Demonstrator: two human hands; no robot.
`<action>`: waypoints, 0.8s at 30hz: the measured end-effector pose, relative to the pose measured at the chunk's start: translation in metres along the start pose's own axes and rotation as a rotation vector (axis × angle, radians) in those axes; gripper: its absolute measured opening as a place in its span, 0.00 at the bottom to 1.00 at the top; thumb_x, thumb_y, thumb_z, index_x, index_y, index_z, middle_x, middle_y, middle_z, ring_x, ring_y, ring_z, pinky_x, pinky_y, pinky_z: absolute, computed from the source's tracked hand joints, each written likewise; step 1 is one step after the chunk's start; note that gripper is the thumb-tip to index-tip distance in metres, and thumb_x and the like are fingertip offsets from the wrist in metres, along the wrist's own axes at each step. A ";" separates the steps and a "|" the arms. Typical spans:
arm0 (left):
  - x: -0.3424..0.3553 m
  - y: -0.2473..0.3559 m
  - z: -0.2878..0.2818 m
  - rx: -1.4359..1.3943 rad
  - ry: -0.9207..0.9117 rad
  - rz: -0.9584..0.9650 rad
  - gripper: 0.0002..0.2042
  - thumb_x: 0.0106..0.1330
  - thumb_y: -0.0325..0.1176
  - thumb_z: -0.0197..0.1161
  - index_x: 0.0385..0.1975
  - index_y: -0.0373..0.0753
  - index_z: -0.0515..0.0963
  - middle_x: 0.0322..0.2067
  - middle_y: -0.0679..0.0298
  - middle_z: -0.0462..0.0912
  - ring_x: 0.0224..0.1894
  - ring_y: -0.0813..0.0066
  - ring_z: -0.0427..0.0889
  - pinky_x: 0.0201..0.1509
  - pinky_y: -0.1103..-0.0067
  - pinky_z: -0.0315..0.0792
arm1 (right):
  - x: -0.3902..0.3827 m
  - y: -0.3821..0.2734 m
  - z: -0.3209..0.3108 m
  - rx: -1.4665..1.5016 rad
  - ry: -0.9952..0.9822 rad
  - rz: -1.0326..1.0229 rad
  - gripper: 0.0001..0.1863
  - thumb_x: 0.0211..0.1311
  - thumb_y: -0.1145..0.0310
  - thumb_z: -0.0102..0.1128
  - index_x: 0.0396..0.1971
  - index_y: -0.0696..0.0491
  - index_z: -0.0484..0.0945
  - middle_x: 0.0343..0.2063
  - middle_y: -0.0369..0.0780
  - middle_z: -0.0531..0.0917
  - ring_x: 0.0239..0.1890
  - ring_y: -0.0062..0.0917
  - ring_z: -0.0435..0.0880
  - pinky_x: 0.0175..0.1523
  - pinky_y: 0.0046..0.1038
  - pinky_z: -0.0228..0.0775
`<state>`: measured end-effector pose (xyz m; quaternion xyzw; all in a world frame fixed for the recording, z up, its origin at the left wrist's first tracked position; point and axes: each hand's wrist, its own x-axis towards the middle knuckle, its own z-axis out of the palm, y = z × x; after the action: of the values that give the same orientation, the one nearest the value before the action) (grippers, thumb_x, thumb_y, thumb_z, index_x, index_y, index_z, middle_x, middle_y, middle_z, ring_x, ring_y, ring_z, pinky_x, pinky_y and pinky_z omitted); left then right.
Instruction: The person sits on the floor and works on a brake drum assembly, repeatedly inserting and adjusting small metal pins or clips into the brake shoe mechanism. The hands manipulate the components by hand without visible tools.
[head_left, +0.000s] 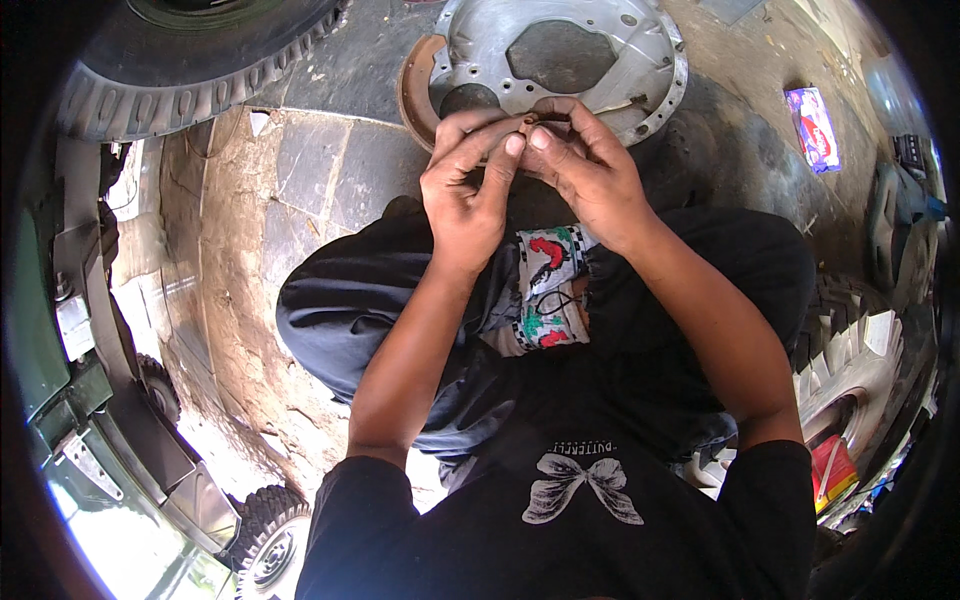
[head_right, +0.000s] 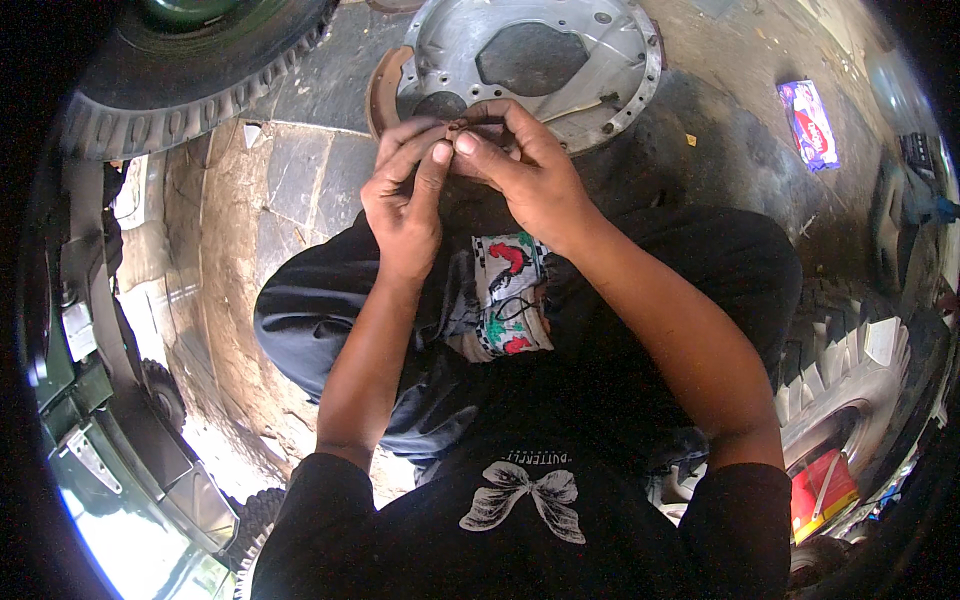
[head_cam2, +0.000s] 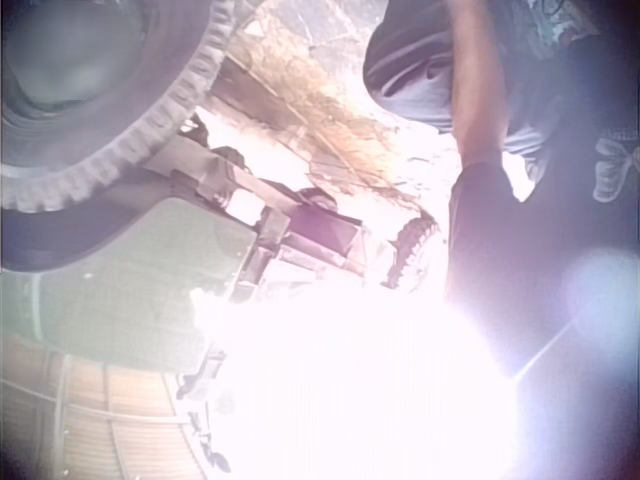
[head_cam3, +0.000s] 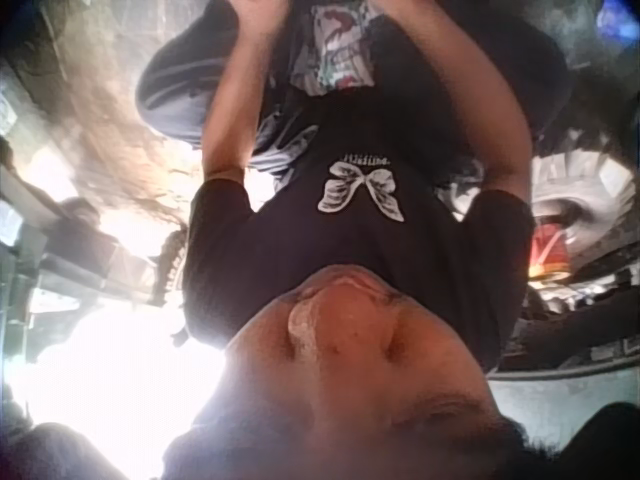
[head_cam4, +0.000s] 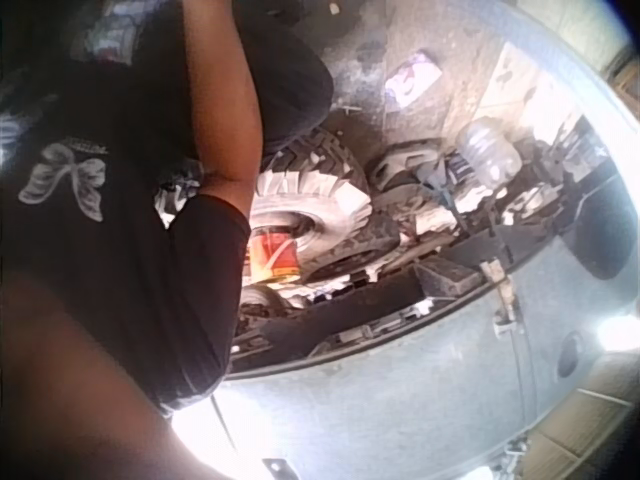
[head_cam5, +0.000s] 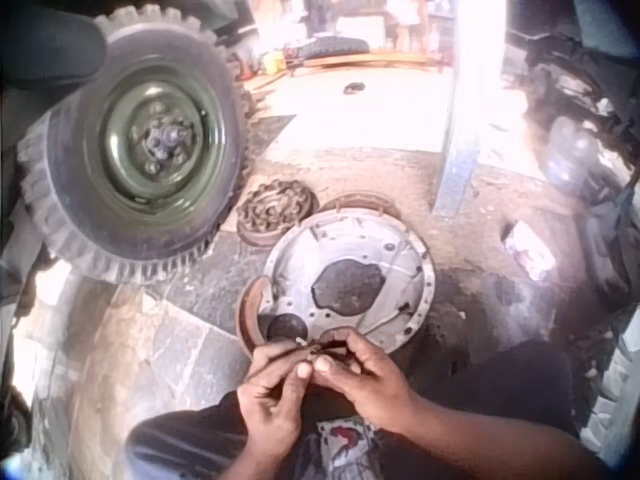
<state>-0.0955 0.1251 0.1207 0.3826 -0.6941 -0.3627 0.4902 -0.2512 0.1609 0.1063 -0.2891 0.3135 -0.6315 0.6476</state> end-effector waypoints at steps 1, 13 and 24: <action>0.000 0.000 0.002 0.037 0.026 0.024 0.07 0.69 0.26 0.71 0.44 0.35 0.91 0.46 0.58 0.83 0.55 0.65 0.79 0.62 0.72 0.72 | -0.001 -0.001 0.001 0.044 0.021 0.043 0.14 0.79 0.68 0.63 0.56 0.58 0.76 0.50 0.39 0.83 0.50 0.20 0.86 0.59 0.26 0.81; 0.017 -0.012 -0.005 0.123 0.023 -0.074 0.16 0.64 0.34 0.78 0.50 0.37 0.88 0.52 0.56 0.76 0.53 0.60 0.79 0.62 0.70 0.73 | 0.013 -0.013 -0.018 -0.265 0.173 0.139 0.16 0.74 0.64 0.69 0.52 0.60 0.85 0.45 0.36 0.88 0.46 0.19 0.86 0.56 0.23 0.77; 0.003 -0.114 -0.028 -0.337 0.393 -1.064 0.24 0.73 0.30 0.67 0.63 0.21 0.73 0.59 0.43 0.79 0.55 0.52 0.83 0.59 0.61 0.79 | 0.025 -0.017 -0.031 -0.338 0.400 0.149 0.13 0.69 0.65 0.74 0.46 0.58 0.89 0.39 0.37 0.90 0.41 0.20 0.86 0.52 0.23 0.76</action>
<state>-0.0497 0.0679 0.0291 0.6549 -0.2357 -0.5864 0.4144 -0.2861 0.1359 0.0982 -0.2387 0.5567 -0.5652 0.5601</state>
